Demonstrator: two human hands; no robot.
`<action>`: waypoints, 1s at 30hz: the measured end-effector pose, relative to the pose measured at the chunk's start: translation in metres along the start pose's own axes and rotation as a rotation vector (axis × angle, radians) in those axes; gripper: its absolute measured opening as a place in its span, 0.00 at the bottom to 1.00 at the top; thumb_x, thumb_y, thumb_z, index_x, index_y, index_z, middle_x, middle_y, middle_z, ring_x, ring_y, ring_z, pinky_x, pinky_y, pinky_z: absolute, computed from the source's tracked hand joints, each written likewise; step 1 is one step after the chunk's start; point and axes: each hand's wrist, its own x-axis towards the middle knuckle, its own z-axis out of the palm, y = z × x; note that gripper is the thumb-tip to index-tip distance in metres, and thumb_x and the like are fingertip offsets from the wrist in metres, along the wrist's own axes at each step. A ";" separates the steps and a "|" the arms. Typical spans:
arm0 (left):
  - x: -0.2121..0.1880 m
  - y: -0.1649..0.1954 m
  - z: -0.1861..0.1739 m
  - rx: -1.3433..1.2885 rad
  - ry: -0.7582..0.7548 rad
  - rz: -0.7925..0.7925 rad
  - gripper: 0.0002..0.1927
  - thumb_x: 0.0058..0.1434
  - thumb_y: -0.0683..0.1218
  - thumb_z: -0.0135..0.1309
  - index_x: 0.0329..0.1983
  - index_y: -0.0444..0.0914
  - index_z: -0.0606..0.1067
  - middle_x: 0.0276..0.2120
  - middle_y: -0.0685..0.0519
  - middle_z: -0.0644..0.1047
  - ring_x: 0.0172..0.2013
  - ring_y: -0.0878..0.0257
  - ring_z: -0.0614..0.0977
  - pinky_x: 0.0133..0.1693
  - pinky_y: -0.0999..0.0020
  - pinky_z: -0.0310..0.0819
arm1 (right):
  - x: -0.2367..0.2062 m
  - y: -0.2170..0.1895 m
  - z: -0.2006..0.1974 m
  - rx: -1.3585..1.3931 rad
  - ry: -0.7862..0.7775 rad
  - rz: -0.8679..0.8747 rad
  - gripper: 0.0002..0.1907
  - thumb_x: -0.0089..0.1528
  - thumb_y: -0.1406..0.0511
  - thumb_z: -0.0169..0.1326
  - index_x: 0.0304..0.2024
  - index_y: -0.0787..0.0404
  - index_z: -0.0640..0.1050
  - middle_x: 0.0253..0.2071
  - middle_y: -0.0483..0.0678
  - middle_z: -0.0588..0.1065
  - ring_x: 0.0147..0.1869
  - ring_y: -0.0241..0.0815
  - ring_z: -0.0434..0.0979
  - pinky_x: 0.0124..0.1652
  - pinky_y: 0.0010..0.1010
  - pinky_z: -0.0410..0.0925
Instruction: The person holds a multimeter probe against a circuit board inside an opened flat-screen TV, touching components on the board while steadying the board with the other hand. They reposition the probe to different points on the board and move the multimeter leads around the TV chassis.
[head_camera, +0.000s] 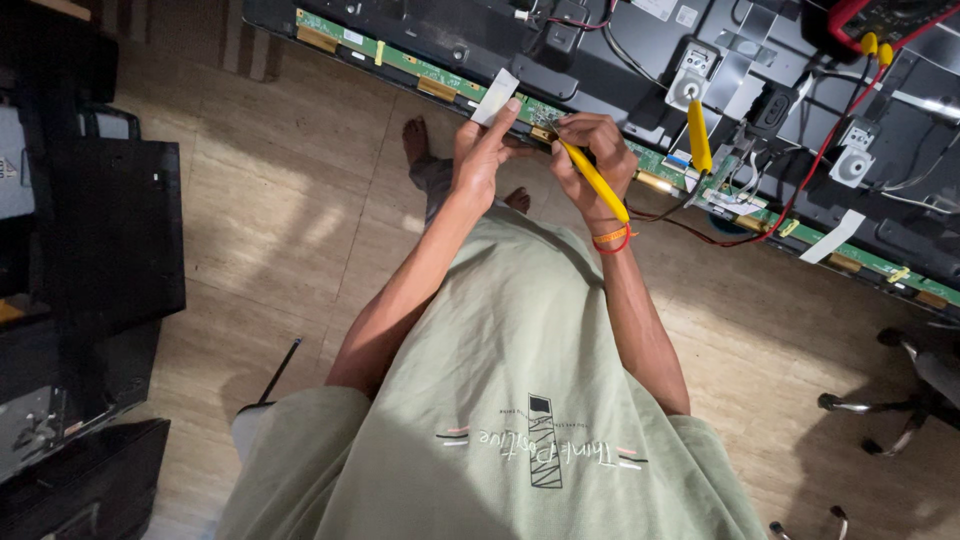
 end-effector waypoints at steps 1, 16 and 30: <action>0.000 0.000 0.000 -0.004 0.000 0.001 0.20 0.63 0.51 0.62 0.51 0.34 0.75 0.39 0.53 0.79 0.38 0.63 0.84 0.37 0.62 0.86 | 0.000 0.000 0.000 -0.001 0.002 0.004 0.10 0.60 0.73 0.64 0.35 0.67 0.73 0.39 0.54 0.79 0.50 0.52 0.83 0.48 0.35 0.76; -0.003 -0.001 -0.012 -0.022 0.011 0.007 0.17 0.63 0.51 0.61 0.49 0.35 0.76 0.38 0.52 0.81 0.34 0.63 0.84 0.36 0.62 0.84 | -0.004 -0.006 0.008 0.009 -0.001 0.002 0.09 0.60 0.72 0.64 0.35 0.67 0.74 0.39 0.54 0.78 0.50 0.52 0.83 0.49 0.36 0.75; -0.004 0.001 -0.022 -0.033 0.013 0.010 0.19 0.63 0.51 0.62 0.50 0.35 0.75 0.39 0.53 0.79 0.35 0.63 0.83 0.37 0.61 0.84 | -0.006 -0.008 0.017 0.028 -0.013 -0.009 0.08 0.59 0.73 0.62 0.35 0.67 0.74 0.38 0.54 0.78 0.50 0.52 0.83 0.50 0.37 0.76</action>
